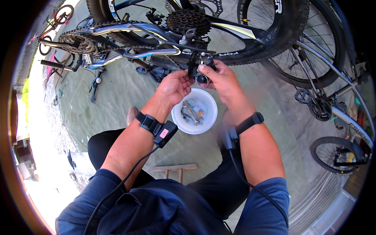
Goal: The person works on a bicycle's rear derailleur and chain by hand, moving the pulley and threading the chain around it while sitting outdoors.
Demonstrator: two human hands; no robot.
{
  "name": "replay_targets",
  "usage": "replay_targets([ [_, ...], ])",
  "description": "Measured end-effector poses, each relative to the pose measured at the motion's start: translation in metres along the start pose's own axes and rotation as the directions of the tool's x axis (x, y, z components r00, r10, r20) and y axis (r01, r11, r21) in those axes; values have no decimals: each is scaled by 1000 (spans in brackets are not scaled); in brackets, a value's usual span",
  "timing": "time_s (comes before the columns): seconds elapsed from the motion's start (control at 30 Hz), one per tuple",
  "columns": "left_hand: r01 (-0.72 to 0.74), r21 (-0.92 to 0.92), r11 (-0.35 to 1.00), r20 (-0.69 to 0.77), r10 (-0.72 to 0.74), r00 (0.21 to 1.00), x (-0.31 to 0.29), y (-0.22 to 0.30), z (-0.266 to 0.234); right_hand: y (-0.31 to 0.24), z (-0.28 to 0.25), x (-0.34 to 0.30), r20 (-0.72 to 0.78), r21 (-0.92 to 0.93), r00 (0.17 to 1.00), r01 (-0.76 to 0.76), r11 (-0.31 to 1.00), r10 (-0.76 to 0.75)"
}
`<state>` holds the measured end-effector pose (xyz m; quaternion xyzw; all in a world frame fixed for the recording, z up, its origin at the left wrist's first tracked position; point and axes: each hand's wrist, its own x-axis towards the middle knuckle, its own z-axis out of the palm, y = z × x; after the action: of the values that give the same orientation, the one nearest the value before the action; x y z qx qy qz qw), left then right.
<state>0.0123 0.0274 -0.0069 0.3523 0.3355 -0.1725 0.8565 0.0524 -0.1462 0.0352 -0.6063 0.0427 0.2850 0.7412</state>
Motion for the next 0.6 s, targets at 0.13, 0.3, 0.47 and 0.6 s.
replay_targets([
  [0.13, 25, -26, 999, 51, -23, 998, 3, 1, -1, 1, 3, 1, 13, 34, 1000, -13, 999, 12],
  [0.3, 46, -37, 998, 73, -44, 996, 3, 2, -2, 3, 1, 3, 43, 54, 999, -8, 999, 5],
  [0.47, -18, -43, 999, 60, 21, 998, 6, 0, -2, 2, 0, 3, 19, 11, 1000, 1, 1000, -1],
  [0.6, -142, -22, 990, 3, 142, 990, 4, 5, 3, -1, -9, 0, -89, -144, 996, 12, 990, -25],
])
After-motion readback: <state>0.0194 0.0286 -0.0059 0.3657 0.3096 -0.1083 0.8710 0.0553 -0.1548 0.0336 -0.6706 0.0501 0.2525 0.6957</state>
